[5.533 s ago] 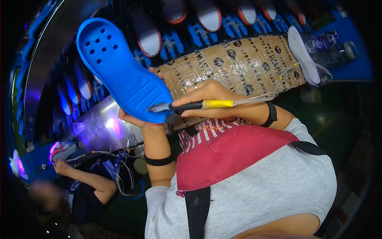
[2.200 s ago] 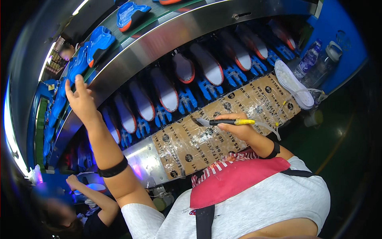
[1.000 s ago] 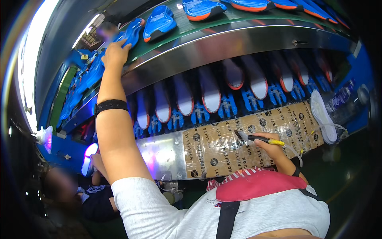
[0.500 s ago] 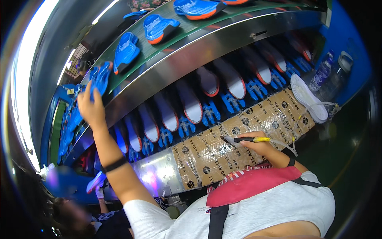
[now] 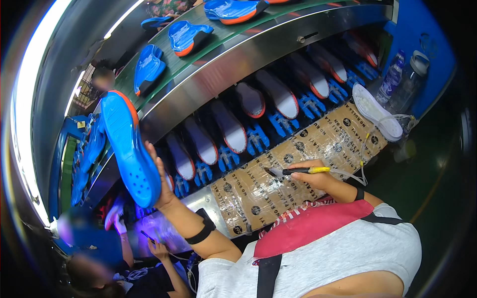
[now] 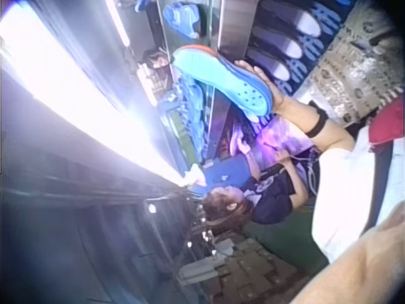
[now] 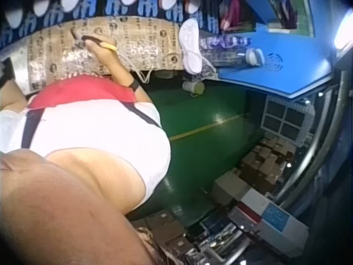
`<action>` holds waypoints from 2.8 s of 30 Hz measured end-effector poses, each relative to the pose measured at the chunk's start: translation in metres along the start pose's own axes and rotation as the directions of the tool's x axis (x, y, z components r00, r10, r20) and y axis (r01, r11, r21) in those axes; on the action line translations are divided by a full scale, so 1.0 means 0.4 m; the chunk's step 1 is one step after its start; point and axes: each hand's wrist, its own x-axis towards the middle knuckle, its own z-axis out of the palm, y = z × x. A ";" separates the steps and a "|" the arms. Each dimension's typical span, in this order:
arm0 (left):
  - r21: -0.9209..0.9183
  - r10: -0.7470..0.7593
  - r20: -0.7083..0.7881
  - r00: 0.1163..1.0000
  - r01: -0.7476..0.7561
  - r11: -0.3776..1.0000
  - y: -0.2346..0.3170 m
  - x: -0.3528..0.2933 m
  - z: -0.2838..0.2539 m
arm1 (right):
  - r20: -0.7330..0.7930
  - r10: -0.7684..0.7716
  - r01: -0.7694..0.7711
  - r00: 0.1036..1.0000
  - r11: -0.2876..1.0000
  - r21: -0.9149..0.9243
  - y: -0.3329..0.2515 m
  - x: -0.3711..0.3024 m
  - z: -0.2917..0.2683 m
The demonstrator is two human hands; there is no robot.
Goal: Applying adhesive or treatment to shoe components using a brush on a manufacturing line.
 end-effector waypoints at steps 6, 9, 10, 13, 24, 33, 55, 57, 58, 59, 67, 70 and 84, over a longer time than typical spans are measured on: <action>0.264 -0.143 0.098 0.985 0.113 0.958 -0.095 -0.060 -0.049 | 0.014 0.013 -0.013 1.000 1.000 -0.028 -0.008 -0.002 0.007; 0.212 -0.174 -0.022 0.984 0.175 0.962 -0.169 -0.136 -0.070 | -0.014 0.028 -0.028 1.000 1.000 -0.014 -0.023 0.000 0.012; 0.218 -0.161 -0.077 0.984 0.174 0.960 -0.190 -0.163 -0.079 | -0.031 0.034 -0.034 0.999 0.999 -0.001 -0.031 0.001 0.015; 0.254 -0.127 -0.267 0.955 0.197 0.947 -0.245 -0.250 -0.106 | -0.095 0.080 -0.075 0.992 0.996 0.052 -0.068 0.013 0.013; 0.078 -0.348 -0.492 0.798 0.439 0.895 -0.413 -0.384 -0.180 | 0.172 -0.532 0.558 0.829 0.767 -0.315 -0.232 0.071 0.108; 0.161 -0.261 -0.579 0.773 0.422 0.892 -0.427 -0.402 -0.201 | 0.386 -0.659 0.764 0.645 0.560 -0.322 -0.205 0.085 0.179; 0.136 -0.124 -0.415 0.901 0.197 0.971 -0.421 -0.326 -0.208 | 0.431 -0.501 0.595 0.750 0.796 -0.110 -0.135 0.030 0.175; 0.150 -0.063 -0.438 0.897 0.141 0.979 -0.406 -0.319 -0.211 | 0.493 -0.373 0.430 0.786 0.903 -0.004 -0.135 0.030 0.160; 0.147 -0.041 -0.420 0.907 0.112 0.983 -0.398 -0.318 -0.210 | 0.459 -0.292 0.342 0.839 0.939 -0.028 -0.136 0.028 0.154; 0.257 0.008 -0.358 0.934 0.091 0.962 -0.395 -0.319 -0.212 | 0.428 -0.272 0.329 0.862 0.942 -0.064 -0.136 0.032 0.156; 0.327 -0.082 -0.408 0.909 0.230 0.917 -0.312 -0.309 -0.173 | 0.701 -0.252 0.355 0.667 0.935 -0.001 -0.161 0.046 0.138; 0.332 -0.250 -0.358 0.899 0.373 0.866 -0.266 -0.298 -0.172 | 0.684 -0.290 0.434 0.669 0.900 -0.042 -0.160 0.055 0.134; 0.486 -0.529 -0.623 0.576 0.815 0.315 -0.226 -0.194 -0.152 | 0.769 -0.335 0.684 0.545 0.708 -0.177 -0.139 0.056 0.150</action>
